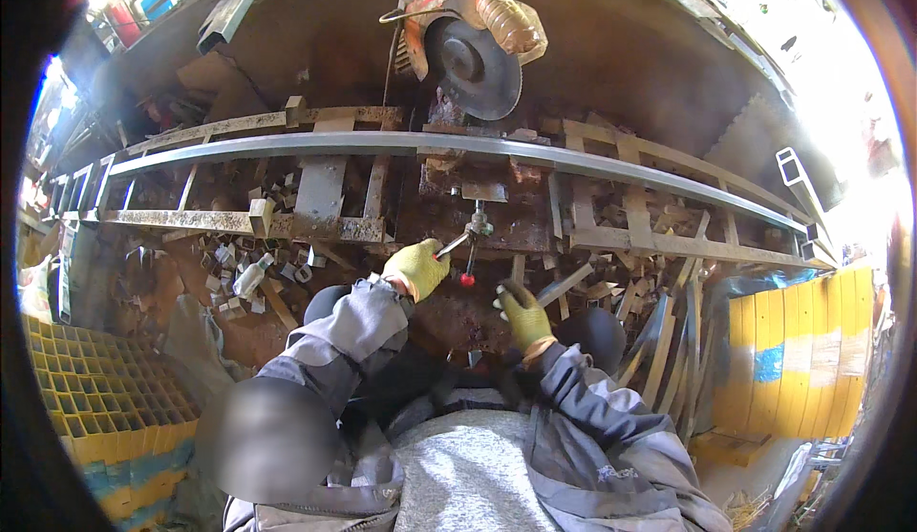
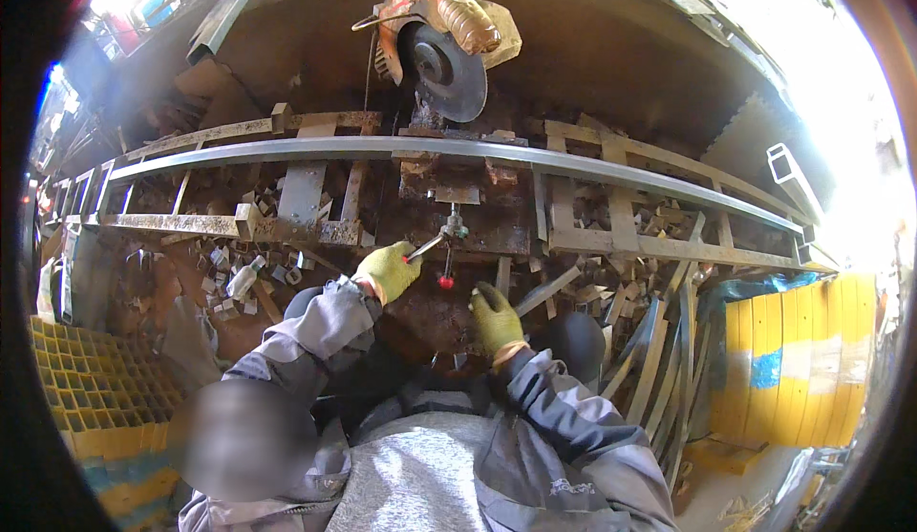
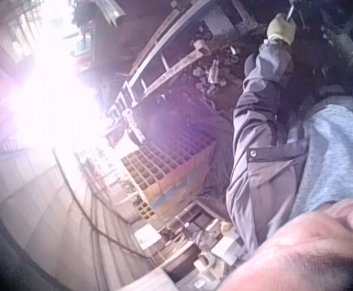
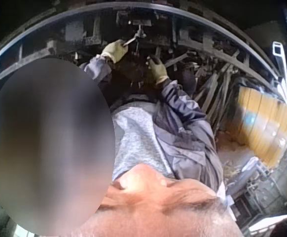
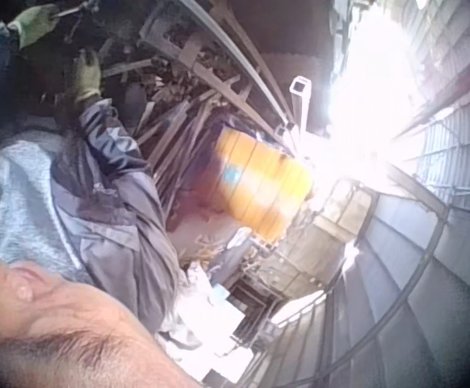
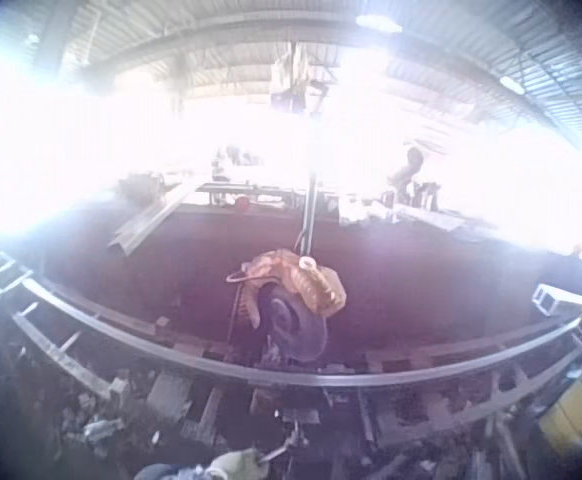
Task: The person puts on gloves and uses a chop saw to cut several long metal profiles into shorter pieces. The person positions each profile, operates the saw, and removes the cut pieces, placing them aside.
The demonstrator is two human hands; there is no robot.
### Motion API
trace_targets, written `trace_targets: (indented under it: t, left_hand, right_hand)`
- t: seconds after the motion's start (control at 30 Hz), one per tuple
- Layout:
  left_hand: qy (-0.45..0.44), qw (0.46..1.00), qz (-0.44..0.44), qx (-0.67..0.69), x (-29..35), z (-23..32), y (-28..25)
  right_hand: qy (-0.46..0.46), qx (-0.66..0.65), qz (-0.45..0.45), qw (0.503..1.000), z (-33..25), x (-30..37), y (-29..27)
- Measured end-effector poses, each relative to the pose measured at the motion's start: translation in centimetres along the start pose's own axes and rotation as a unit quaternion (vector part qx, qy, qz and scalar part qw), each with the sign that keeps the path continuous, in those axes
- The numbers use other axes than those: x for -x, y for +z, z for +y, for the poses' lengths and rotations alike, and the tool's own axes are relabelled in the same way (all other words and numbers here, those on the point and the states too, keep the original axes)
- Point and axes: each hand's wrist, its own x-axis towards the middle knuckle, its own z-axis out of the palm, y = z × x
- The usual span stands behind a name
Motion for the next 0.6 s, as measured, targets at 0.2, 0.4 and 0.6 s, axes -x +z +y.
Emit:
trace_targets:
  t: [0.2,0.4,0.6]
  left_hand:
    - [0.035,0.999,0.002,-0.003,3.2,2.1,-3.0]
    - [0.153,0.957,0.246,-0.023,-2.0,-2.8,-11.0]
    - [0.163,0.933,0.204,-0.247,-16.6,-7.8,-17.1]
  right_hand:
    - [-0.039,-0.037,0.032,0.998,-4.6,0.9,-6.2]
    - [-0.199,0.168,0.112,0.959,-15.2,-7.0,-10.8]
    - [-0.271,0.503,0.111,0.813,-23.1,-20.8,-13.2]
